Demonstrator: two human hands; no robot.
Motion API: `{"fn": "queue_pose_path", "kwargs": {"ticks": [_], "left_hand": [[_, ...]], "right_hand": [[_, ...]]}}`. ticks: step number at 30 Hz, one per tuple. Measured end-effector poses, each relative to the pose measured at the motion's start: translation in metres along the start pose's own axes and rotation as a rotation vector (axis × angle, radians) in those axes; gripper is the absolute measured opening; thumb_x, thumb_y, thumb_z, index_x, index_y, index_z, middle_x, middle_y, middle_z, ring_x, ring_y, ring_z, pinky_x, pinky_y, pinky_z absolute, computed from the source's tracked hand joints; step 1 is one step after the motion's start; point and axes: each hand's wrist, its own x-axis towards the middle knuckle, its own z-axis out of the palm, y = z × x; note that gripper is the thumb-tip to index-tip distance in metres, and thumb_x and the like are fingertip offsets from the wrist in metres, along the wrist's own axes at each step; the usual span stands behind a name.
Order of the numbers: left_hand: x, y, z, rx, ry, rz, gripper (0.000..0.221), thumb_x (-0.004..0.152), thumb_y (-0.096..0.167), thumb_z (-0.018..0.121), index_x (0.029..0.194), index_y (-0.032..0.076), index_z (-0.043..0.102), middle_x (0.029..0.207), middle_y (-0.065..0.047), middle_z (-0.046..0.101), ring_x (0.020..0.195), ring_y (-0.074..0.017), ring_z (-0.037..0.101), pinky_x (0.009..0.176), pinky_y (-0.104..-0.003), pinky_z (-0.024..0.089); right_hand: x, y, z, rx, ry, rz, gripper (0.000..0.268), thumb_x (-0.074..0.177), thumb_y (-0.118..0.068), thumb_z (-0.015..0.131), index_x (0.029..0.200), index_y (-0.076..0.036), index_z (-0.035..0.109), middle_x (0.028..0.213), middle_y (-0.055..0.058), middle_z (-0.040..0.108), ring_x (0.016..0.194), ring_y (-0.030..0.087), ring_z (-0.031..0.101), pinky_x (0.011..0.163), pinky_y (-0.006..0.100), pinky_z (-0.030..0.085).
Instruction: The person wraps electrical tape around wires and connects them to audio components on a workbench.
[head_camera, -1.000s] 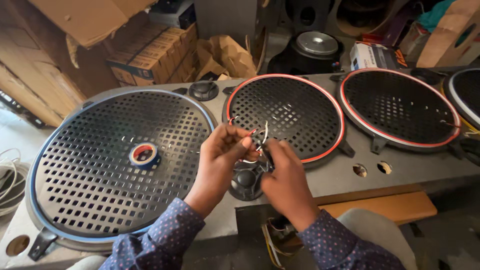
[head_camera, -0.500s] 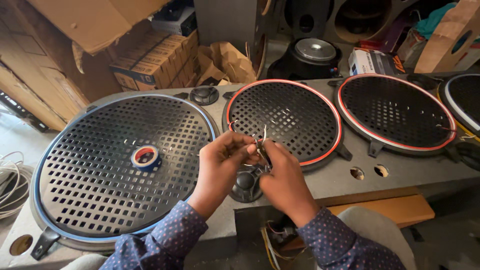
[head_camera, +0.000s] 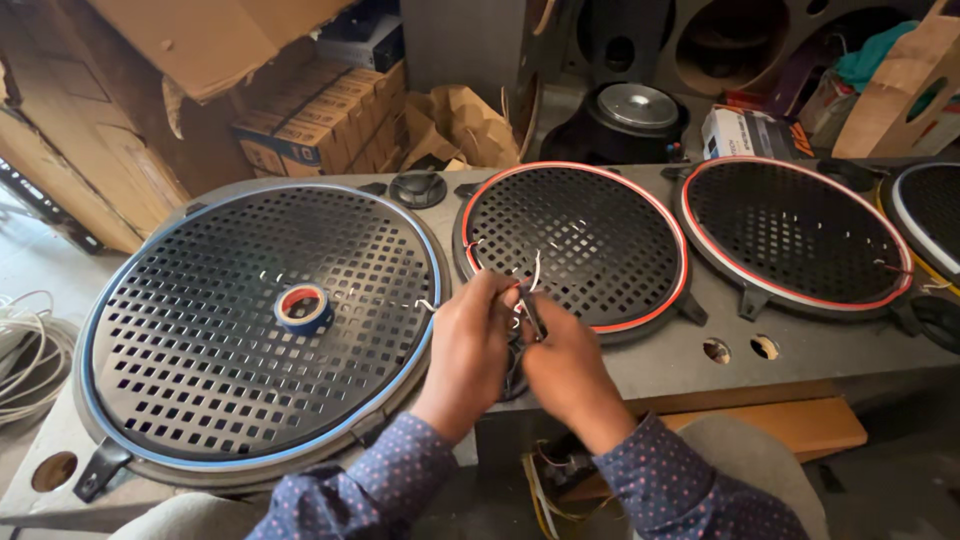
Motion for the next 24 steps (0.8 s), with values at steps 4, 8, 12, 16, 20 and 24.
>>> {"fn": "queue_pose_path", "kwargs": {"ticks": [4,8,12,16,20,24], "left_hand": [[-0.008,0.0,0.003,-0.041,0.088,-0.217,0.009,0.096,0.01,0.063,0.094,0.002,0.061,0.077,-0.016,0.067,0.068,-0.0321,0.066,0.062,-0.041,0.049],[-0.002,-0.005,0.007,-0.183,0.134,-0.437,0.021,0.091,0.017,0.072,0.085,0.001,0.06,0.065,-0.008,0.061,0.06,-0.0165,0.056,0.056,-0.034,0.047],[0.008,-0.019,0.019,-0.226,0.268,-0.497,0.032,0.086,0.015,0.08,0.068,0.0,0.058,0.059,0.0,0.051,0.059,-0.0061,0.042,0.051,-0.028,0.038],[0.016,-0.031,0.027,-0.466,0.277,-0.617,0.034,0.083,0.008,0.081,0.062,0.003,0.054,0.058,0.005,0.05,0.055,-0.0044,0.039,0.048,-0.026,0.031],[0.018,-0.039,0.029,-0.479,0.237,-0.651,0.037,0.082,0.006,0.081,0.059,0.004,0.052,0.055,0.005,0.049,0.051,-0.0048,0.039,0.046,-0.026,0.03],[0.019,-0.043,0.031,-0.477,0.227,-0.668,0.039,0.081,0.006,0.083,0.057,0.005,0.052,0.054,0.004,0.05,0.05,-0.005,0.039,0.046,-0.026,0.03]], "right_hand": [[-0.002,0.002,0.016,0.149,-0.04,-0.039,0.034,0.083,-0.001,0.048,0.109,-0.005,0.068,0.091,0.015,0.073,0.085,0.026,0.068,0.076,0.037,0.052],[-0.002,0.0,0.028,0.457,-0.097,0.022,0.044,0.083,0.002,0.043,0.118,-0.003,0.07,0.103,0.007,0.075,0.096,0.016,0.067,0.082,0.03,0.052],[0.004,0.002,0.042,0.771,-0.111,0.093,0.04,0.089,-0.001,0.04,0.118,0.0,0.068,0.106,0.007,0.073,0.095,0.015,0.068,0.081,0.028,0.055],[0.01,0.0,0.049,0.8,-0.043,0.271,0.036,0.089,-0.003,0.042,0.111,-0.001,0.07,0.094,0.004,0.069,0.076,0.013,0.062,0.061,0.028,0.049],[0.01,-0.003,0.051,0.8,-0.018,0.378,0.029,0.088,-0.003,0.042,0.103,-0.005,0.066,0.083,0.003,0.064,0.063,0.014,0.054,0.049,0.03,0.04],[0.009,0.002,0.053,0.812,0.004,0.44,0.022,0.091,-0.008,0.044,0.097,-0.008,0.065,0.078,0.001,0.061,0.059,0.012,0.052,0.047,0.031,0.038]]}}
